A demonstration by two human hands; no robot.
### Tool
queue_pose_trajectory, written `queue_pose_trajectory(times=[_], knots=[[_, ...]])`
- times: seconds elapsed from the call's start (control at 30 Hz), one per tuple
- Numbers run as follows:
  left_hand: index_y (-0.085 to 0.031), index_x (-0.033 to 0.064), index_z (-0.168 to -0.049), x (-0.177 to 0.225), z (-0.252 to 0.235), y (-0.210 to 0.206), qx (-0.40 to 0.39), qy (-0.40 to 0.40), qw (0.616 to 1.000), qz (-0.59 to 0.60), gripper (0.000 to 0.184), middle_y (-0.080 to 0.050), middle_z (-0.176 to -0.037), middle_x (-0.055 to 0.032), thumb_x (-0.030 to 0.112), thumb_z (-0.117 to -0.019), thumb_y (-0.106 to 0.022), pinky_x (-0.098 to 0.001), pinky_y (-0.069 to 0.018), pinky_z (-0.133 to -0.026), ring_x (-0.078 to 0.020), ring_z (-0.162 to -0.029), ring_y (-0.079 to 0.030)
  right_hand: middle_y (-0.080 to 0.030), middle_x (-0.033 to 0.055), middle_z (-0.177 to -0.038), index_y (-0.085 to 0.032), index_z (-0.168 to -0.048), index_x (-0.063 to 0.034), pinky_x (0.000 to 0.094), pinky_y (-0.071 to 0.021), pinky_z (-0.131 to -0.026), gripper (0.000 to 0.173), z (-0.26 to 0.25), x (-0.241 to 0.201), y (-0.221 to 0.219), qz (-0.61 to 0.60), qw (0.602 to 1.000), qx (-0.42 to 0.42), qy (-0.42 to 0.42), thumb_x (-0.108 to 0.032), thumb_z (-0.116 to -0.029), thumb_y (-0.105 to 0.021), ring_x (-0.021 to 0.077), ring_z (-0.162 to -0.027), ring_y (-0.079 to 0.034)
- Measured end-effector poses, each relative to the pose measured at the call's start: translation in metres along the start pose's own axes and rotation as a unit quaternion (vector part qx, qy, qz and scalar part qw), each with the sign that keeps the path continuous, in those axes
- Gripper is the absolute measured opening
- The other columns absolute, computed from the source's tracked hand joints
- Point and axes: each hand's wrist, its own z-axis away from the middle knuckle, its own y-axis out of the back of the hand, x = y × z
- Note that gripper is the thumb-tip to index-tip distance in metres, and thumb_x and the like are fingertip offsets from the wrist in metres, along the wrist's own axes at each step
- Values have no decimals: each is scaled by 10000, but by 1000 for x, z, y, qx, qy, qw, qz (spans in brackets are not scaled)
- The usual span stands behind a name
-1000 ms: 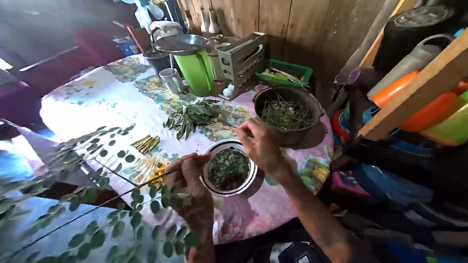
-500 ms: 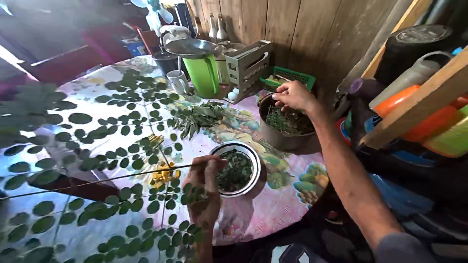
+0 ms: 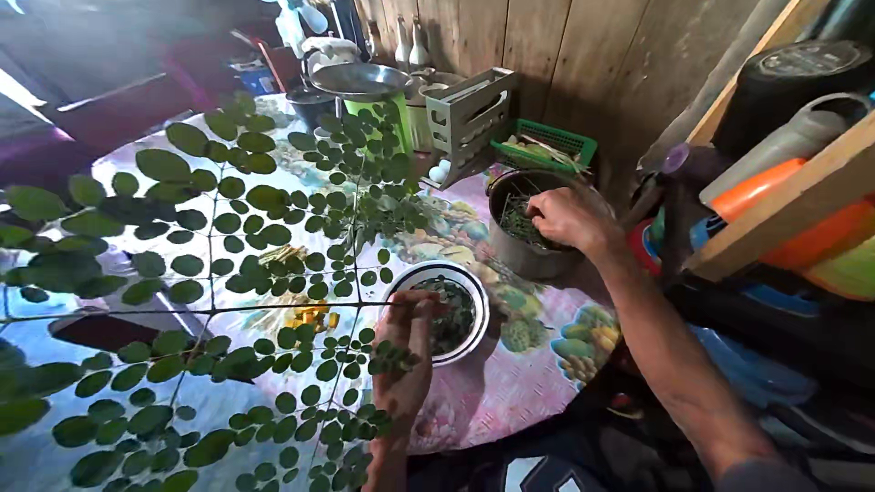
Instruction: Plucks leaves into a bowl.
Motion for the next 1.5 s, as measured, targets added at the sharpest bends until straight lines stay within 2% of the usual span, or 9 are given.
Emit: queue_pose_trajectory(times=[0.3,0.5,0.67,0.8,1.0,1.13,1.23,1.37,1.5], knots=[[-612,-64,-1115,-2,-4,-10,-29,30,999,-3,174,-723,-972,-68,48,-1037,-504,-313,-642,-804,-137,-839,-735,-710,213,-1059,-730,-1091,-2,592,-487,-960,190,1,6,-6,-35,995,-65,62,-16,-960,-593,385,-1052,-668],[-634,-55,-1127,-7,-17,-14,-93,74,992,34,215,-713,-997,-96,79,-1062,-480,-333,-639,-837,-158,-868,-732,-678,208,-1021,-717,-1157,-64,638,-534,-767,202,40,-11,14,-53,976,189,98,-136,-983,-643,401,-877,-673],[-638,-39,-1116,-13,-26,-19,-152,60,986,44,252,-704,-978,-75,102,-1072,-433,-344,-620,-871,-150,-886,-716,-731,36,-1076,-696,-1196,-86,352,-613,-835,247,52,-75,-12,-288,927,120,210,-212,-990,-643,121,-939,-708],[-655,-26,-1109,-13,-28,-23,-172,47,984,-4,245,-713,-945,-42,100,-1059,-450,-289,-602,-865,-96,-881,-705,-724,18,-1035,-695,-1199,-82,280,-598,-820,258,45,-106,-44,-467,853,60,224,-124,-945,-679,87,-910,-687],[-668,24,-1115,-12,-27,-18,-186,80,978,-45,272,-702,-933,-26,195,-1084,-460,-308,-600,-842,-104,-862,-697,-713,-1,-983,-685,-1160,-61,249,-584,-815,255,47,-108,-65,-457,863,147,157,-152,-924,-711,40,-900,-671],[-691,-14,-1132,-14,-25,-20,-13,85,996,-8,284,-740,-971,-84,229,-993,-643,-343,-642,-822,-162,-874,-739,-703,70,-909,-624,-1190,-34,322,-612,-703,203,43,-115,-51,-531,821,148,149,-116,-1008,-589,148,-753,-688],[-612,-57,-1204,-10,-36,-32,98,67,984,130,294,-717,-1003,-135,93,-954,-647,-384,-632,-838,-209,-879,-730,-603,22,-789,-605,-1180,-66,244,-504,-564,183,42,-122,-51,-588,786,144,128,-132,-1014,-566,91,-600,-544],[-603,2,-1241,-9,-48,-50,154,33,945,285,303,-709,-1051,-107,-10,-941,-641,-386,-612,-857,-195,-894,-710,-594,10,-787,-617,-1196,-70,251,-512,-565,203,42,-127,-59,-598,775,165,118,-141,-1007,-593,85,-598,-544],[-632,31,-1208,-6,-48,-61,200,62,946,248,278,-711,-1042,-54,31,-937,-697,-327,-591,-902,-139,-958,-695,-658,28,-815,-650,-1171,-66,240,-514,-566,186,44,-133,-61,-605,764,178,136,-156,-1031,-566,79,-593,-555]])
